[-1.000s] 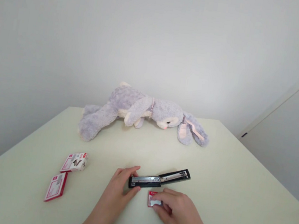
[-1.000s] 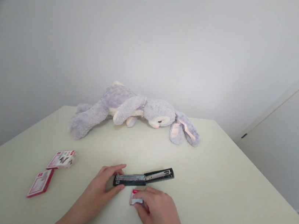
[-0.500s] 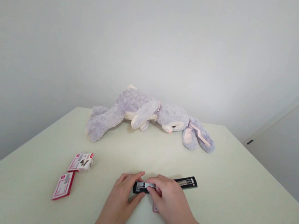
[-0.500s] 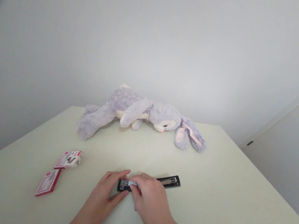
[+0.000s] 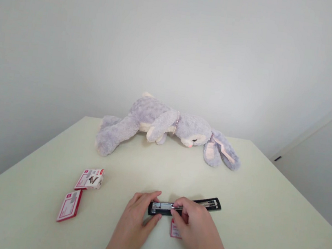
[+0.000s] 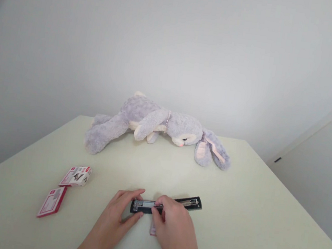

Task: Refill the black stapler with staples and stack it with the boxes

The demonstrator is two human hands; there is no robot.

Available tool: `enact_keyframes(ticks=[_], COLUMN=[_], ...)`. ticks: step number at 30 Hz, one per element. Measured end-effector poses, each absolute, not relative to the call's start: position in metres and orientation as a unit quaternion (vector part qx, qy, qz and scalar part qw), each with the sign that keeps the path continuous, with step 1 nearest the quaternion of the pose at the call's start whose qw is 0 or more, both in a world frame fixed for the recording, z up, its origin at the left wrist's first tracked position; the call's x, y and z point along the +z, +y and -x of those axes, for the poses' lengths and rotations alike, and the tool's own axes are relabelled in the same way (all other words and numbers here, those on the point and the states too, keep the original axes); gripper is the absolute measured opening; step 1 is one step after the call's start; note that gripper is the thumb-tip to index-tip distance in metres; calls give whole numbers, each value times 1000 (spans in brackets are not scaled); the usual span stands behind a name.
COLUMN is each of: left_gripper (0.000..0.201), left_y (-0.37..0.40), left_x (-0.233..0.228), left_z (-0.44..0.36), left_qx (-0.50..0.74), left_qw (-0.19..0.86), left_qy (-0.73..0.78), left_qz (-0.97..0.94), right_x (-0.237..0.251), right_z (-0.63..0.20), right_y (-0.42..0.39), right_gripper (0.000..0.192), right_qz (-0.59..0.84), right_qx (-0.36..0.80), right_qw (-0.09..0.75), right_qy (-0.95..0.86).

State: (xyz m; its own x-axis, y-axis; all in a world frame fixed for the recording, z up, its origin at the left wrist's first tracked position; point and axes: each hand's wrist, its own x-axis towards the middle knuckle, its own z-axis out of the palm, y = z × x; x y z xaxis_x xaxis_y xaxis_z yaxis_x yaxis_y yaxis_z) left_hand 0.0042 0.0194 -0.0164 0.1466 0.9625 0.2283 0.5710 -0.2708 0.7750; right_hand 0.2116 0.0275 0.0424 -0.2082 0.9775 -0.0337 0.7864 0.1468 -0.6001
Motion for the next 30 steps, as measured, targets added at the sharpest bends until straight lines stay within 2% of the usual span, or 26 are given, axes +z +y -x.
enact_keyframes(ticks=[7,9,12,13,15,18,24,27,30], left_gripper=[56,56,55,55,56,59,69,75,81], left_y=[18,18,19,19,19,19,18,18,19], left_x=[-16,-15,-15,-15,-16,-17,-19,-22,-27], left_z=[-5,-5,-5,-5,-5,-5,-6,-8,-7], left_qx=[368,367,364,363,363,365,379,384,385], left_qw=[270,271,274,275,277,279,291,295,313], left_qy=[542,545,547,547,546,550,559,572,573], left_qz=[-706,-703,-702,-702,-702,-698,-678,-662,-652], right_x=[39,30,13,10,9,23,54,60,61], right_z=[-209,-230,-279,-295,-319,-324,-272,-242,-218], right_y=[10,4,1,3,9,25,57,65,70], right_gripper=[28,31,51,50,46,64,43,26,18], right_qz=[521,547,614,633,642,581,478,444,419], right_qx=[367,390,391,388,389,441,490,456,381], right_qw=[247,255,230,235,274,333,320,272,226], right_qy=[-730,-695,-646,-628,-601,-598,-655,-722,-793])
